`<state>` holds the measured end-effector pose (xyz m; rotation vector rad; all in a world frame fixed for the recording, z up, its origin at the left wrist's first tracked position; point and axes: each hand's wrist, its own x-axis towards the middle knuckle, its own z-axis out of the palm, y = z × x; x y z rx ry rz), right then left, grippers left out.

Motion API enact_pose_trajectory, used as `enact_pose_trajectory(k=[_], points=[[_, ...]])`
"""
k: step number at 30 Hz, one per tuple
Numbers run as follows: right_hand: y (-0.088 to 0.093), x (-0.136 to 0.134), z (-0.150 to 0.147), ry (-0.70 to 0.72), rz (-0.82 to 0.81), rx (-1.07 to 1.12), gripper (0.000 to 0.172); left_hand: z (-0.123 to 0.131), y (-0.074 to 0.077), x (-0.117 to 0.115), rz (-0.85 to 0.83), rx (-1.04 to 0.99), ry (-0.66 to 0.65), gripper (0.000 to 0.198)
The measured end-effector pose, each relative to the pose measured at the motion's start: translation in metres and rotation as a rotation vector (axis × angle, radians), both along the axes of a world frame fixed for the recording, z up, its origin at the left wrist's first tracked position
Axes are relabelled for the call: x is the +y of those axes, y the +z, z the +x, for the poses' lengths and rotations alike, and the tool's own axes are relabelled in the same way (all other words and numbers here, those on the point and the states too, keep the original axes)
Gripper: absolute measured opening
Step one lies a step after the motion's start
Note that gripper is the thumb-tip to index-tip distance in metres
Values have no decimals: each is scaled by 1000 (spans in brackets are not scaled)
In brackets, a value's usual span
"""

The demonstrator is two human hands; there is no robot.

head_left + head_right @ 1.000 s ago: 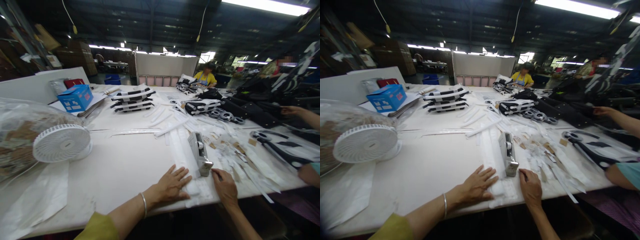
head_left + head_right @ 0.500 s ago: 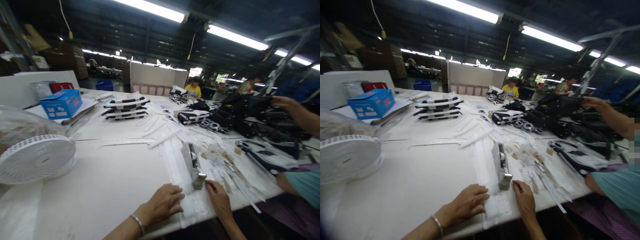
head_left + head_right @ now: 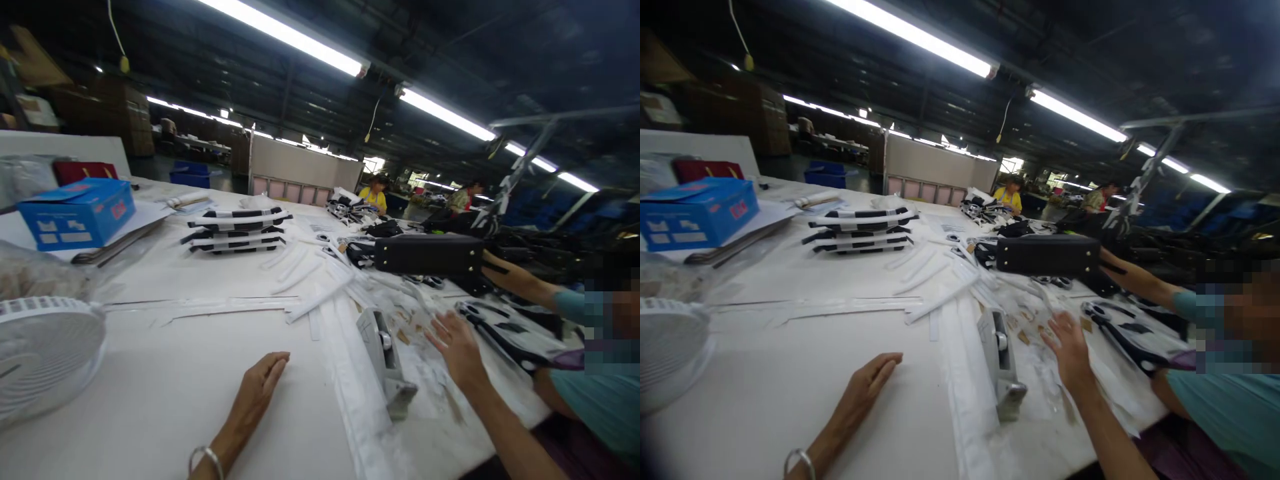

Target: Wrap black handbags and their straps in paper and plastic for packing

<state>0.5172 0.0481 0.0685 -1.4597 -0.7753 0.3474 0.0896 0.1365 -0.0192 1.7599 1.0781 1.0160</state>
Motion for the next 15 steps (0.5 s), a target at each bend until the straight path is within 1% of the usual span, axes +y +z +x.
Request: enact_pose_trajectory(k=[2, 3, 4, 5, 7, 8, 9, 11, 13, 14, 15], points=[[31, 33, -6, 167, 4, 151, 73, 0, 5, 2, -40, -40, 1, 37], [41, 50, -11, 234, -13, 211, 74, 0, 7, 3, -62, -51, -2, 37], [46, 65, -18, 272, -41, 255, 73, 0, 9, 3, -84, -56, -7, 37], [48, 79, -26, 293, -79, 274, 72, -1, 10, 3, -104, -57, -11, 38], [41, 102, -41, 253, -163, 206, 68, -3, 11, 4, -129, -53, -12, 38], [35, 110, -47, 201, -204, 96, 67, -4, 11, 4, -134, -50, -10, 38], [28, 117, -50, 141, -236, -73, 65, -5, 11, 4, -134, -46, -6, 38], [18, 127, -50, 25, -275, -546, 59, -7, 9, 5, -126, -38, 4, 37], [14, 135, -40, -58, -341, -997, 55, -6, 7, 6, -117, -29, 10, 36], [13, 139, -32, -75, -419, -1134, 54, -6, 6, 7, -114, -26, 11, 35], [14, 143, -23, -74, -522, -1202, 55, -5, 5, 8, -113, -22, 9, 34]])
